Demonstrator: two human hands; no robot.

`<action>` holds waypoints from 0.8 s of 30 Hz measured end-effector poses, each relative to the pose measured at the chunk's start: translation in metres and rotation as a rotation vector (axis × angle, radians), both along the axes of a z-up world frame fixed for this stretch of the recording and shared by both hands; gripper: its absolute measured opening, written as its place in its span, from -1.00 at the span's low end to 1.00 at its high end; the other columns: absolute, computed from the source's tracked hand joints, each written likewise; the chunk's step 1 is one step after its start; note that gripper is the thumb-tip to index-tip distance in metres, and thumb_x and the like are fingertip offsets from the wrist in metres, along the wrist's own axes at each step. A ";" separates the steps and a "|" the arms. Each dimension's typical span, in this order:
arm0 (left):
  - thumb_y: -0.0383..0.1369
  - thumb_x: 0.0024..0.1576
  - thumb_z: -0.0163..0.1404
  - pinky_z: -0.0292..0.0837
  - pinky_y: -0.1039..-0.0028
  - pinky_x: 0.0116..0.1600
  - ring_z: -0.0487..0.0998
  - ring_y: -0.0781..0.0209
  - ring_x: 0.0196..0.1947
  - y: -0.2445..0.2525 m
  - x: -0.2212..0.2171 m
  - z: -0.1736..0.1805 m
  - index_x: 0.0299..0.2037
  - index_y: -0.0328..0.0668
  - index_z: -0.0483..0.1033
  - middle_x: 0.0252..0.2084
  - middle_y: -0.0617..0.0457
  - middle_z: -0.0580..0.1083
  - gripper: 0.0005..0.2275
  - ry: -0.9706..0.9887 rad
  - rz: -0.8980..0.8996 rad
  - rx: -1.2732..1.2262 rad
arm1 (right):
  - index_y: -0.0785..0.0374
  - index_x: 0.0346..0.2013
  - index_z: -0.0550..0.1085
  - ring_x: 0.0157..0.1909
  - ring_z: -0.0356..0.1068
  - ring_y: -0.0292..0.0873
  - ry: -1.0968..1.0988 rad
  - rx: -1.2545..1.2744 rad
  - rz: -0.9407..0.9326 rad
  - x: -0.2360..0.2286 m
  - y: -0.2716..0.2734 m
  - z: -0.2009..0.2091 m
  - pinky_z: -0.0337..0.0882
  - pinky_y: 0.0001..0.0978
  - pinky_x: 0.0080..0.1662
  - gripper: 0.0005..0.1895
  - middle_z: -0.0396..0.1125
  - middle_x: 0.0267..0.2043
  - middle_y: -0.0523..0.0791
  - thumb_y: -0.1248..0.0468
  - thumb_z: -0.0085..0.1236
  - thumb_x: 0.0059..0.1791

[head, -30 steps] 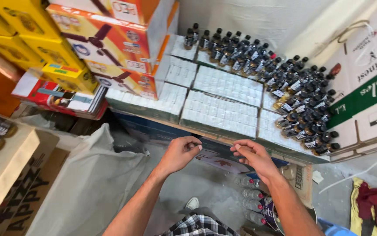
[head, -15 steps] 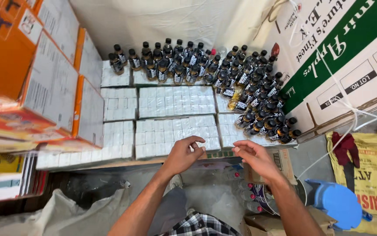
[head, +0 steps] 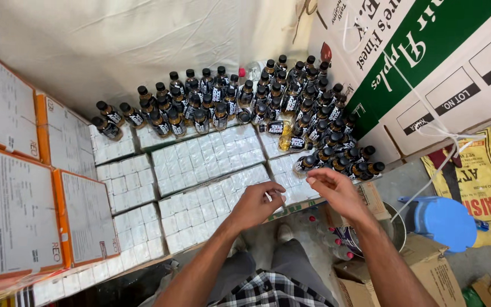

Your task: The person repeatedly picks up small dark bottles from a cardboard box and places them onto a nearby surface. The person handles the bottles one at a time, moving them from the box to the surface in a repetitive cycle.

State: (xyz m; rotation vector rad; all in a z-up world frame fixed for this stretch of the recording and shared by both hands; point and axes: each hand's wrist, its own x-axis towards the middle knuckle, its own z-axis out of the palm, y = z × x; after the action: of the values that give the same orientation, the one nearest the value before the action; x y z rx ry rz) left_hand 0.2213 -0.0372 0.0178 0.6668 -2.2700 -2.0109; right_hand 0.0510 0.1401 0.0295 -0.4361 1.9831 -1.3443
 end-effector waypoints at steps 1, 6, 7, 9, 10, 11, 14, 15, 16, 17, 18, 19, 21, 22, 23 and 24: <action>-0.36 0.09 0.09 0.41 0.46 -0.36 0.46 0.26 -0.52 -0.002 -0.003 0.006 -0.06 -0.19 0.64 -0.41 -0.03 0.49 -0.76 -0.001 -0.003 0.001 | 0.24 0.05 0.59 -0.08 0.47 -0.15 -0.001 0.001 -0.003 -0.004 0.001 0.000 0.48 -0.27 -0.07 -0.70 0.52 -0.14 -0.02 0.28 0.28 0.02; -0.34 0.10 0.09 0.40 0.47 -0.36 0.45 0.28 -0.52 -0.015 -0.033 0.009 -0.05 -0.20 0.64 -0.42 0.00 0.48 -0.75 -0.019 0.010 -0.005 | 0.20 0.06 0.59 -0.03 0.48 -0.16 0.019 0.033 0.028 -0.039 -0.003 0.004 0.48 -0.16 0.00 -0.70 0.52 -0.13 -0.04 0.23 0.28 0.04; -0.34 0.10 0.09 0.40 0.47 -0.36 0.45 0.28 -0.52 -0.014 -0.038 0.009 -0.05 -0.20 0.64 -0.42 0.00 0.48 -0.75 -0.021 0.017 -0.003 | 0.20 0.06 0.59 -0.03 0.48 -0.16 0.017 0.034 0.036 -0.047 -0.005 0.004 0.48 -0.16 0.00 -0.70 0.52 -0.13 -0.04 0.23 0.28 0.04; -0.33 0.10 0.09 0.38 0.48 -0.36 0.42 0.31 -0.53 -0.011 -0.049 0.011 -0.06 -0.19 0.64 -0.42 0.01 0.49 -0.76 -0.020 0.028 -0.019 | 0.22 0.08 0.58 -0.02 0.47 -0.13 0.034 0.034 0.079 -0.063 -0.009 0.006 0.48 -0.10 0.02 -0.70 0.51 -0.13 -0.02 0.23 0.24 0.06; -0.33 0.10 0.09 0.38 0.48 -0.36 0.42 0.31 -0.53 -0.009 -0.054 0.009 -0.06 -0.19 0.64 -0.42 0.01 0.49 -0.76 -0.019 0.034 -0.018 | 0.22 0.08 0.58 -0.02 0.47 -0.13 0.034 0.035 0.086 -0.066 -0.011 0.012 0.48 -0.10 0.02 -0.70 0.51 -0.13 -0.02 0.23 0.24 0.06; -0.34 0.10 0.09 0.39 0.49 -0.37 0.44 0.30 -0.53 -0.006 -0.059 0.007 -0.05 -0.20 0.64 -0.41 0.00 0.49 -0.75 -0.025 0.038 0.009 | 0.22 0.07 0.58 -0.04 0.45 -0.16 0.036 0.040 0.095 -0.069 -0.012 0.018 0.48 -0.16 0.01 -0.69 0.49 -0.13 -0.06 0.24 0.25 0.04; -0.35 0.09 0.09 0.42 0.49 -0.39 0.47 0.28 -0.52 -0.001 -0.075 -0.004 -0.04 -0.22 0.63 -0.38 -0.02 0.50 -0.74 -0.033 0.062 0.046 | 0.21 0.10 0.57 -0.02 0.48 -0.09 0.068 0.065 0.178 -0.081 -0.016 0.025 0.50 -0.11 0.01 -0.68 0.50 -0.08 -0.02 0.26 0.20 0.05; -0.35 0.10 0.08 0.43 0.48 -0.39 0.48 0.27 -0.52 0.001 -0.080 -0.008 -0.04 -0.22 0.63 -0.37 -0.03 0.51 -0.74 -0.035 0.074 0.055 | 0.20 0.14 0.56 0.03 0.52 0.02 0.098 0.084 0.244 -0.084 -0.016 0.026 0.51 -0.01 0.01 -0.67 0.51 -0.03 0.06 0.25 0.15 0.08; -0.35 0.10 0.08 0.43 0.48 -0.39 0.48 0.27 -0.52 0.003 -0.085 -0.014 -0.04 -0.22 0.63 -0.37 -0.03 0.51 -0.74 -0.035 0.084 0.055 | 0.20 0.14 0.56 0.03 0.52 0.02 0.099 0.084 0.254 -0.089 -0.018 0.026 0.51 -0.01 0.01 -0.67 0.51 -0.03 0.06 0.25 0.15 0.08; -0.37 0.08 0.07 0.46 0.48 -0.36 0.51 0.26 -0.49 0.004 -0.091 -0.019 0.00 -0.23 0.61 -0.33 -0.05 0.52 -0.72 -0.037 0.092 0.048 | 0.18 0.13 0.56 0.01 0.54 0.03 0.187 0.147 0.312 -0.092 -0.020 0.026 0.52 -0.03 0.00 -0.65 0.52 -0.02 0.06 0.28 0.19 0.04; -0.40 0.07 0.07 0.50 0.48 -0.34 0.54 0.25 -0.46 0.006 -0.095 -0.024 0.03 -0.24 0.60 -0.29 -0.07 0.53 -0.69 -0.041 0.102 0.041 | 0.17 0.13 0.56 0.00 0.56 0.05 0.274 0.209 0.370 -0.096 -0.021 0.025 0.54 -0.04 -0.01 -0.62 0.53 -0.02 0.05 0.30 0.22 0.01; -0.40 0.07 0.07 0.50 0.48 -0.34 0.54 0.25 -0.46 0.007 -0.100 -0.031 0.03 -0.24 0.60 -0.29 -0.07 0.53 -0.69 -0.042 0.114 0.041 | 0.17 0.13 0.56 0.00 0.56 0.05 0.274 0.207 0.382 -0.100 -0.024 0.020 0.54 -0.04 -0.01 -0.62 0.53 -0.02 0.05 0.30 0.22 0.01; -0.32 0.07 0.09 0.55 0.16 0.00 0.62 -0.15 -0.04 0.010 -0.108 -0.046 0.18 -0.21 0.53 0.03 -0.24 0.54 -0.57 -0.064 0.071 -0.162 | 0.03 0.15 0.56 -0.17 0.55 -0.10 0.453 0.306 0.516 -0.107 -0.029 0.010 0.55 -0.14 -0.07 -0.61 0.55 -0.01 -0.09 0.28 0.22 0.00; -0.32 0.07 0.09 0.55 0.16 0.00 0.62 -0.15 -0.04 0.012 -0.111 -0.057 0.18 -0.21 0.53 0.03 -0.24 0.54 -0.57 -0.065 0.084 -0.161 | 0.03 0.15 0.56 -0.17 0.55 -0.10 0.455 0.304 0.528 -0.106 -0.032 0.011 0.55 -0.14 -0.07 -0.61 0.55 -0.01 -0.09 0.28 0.22 0.00; -0.30 0.09 0.07 0.44 0.11 0.15 0.54 -0.22 0.09 0.014 -0.113 -0.069 0.22 -0.22 0.49 0.10 -0.25 0.49 -0.55 -0.071 0.053 -0.254 | 0.04 0.19 0.52 -0.05 0.54 -0.01 0.471 0.326 0.609 -0.104 -0.035 0.012 0.54 -0.07 0.01 -0.56 0.52 0.04 -0.06 0.29 0.21 -0.01; -0.29 0.11 0.05 0.34 0.06 0.31 0.46 -0.29 0.22 0.015 -0.117 -0.081 0.26 -0.24 0.45 0.18 -0.27 0.44 -0.53 -0.077 0.019 -0.349 | 0.05 0.23 0.47 0.08 0.53 0.08 0.489 0.346 0.687 -0.104 -0.039 0.013 0.53 0.00 0.09 -0.51 0.48 0.09 -0.03 0.31 0.20 -0.02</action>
State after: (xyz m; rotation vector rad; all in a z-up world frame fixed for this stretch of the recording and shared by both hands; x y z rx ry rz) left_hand 0.1045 -0.0220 -0.0628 0.7378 -2.5551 -1.5435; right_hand -0.0527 0.1011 0.0426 -1.2268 2.0883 -0.4784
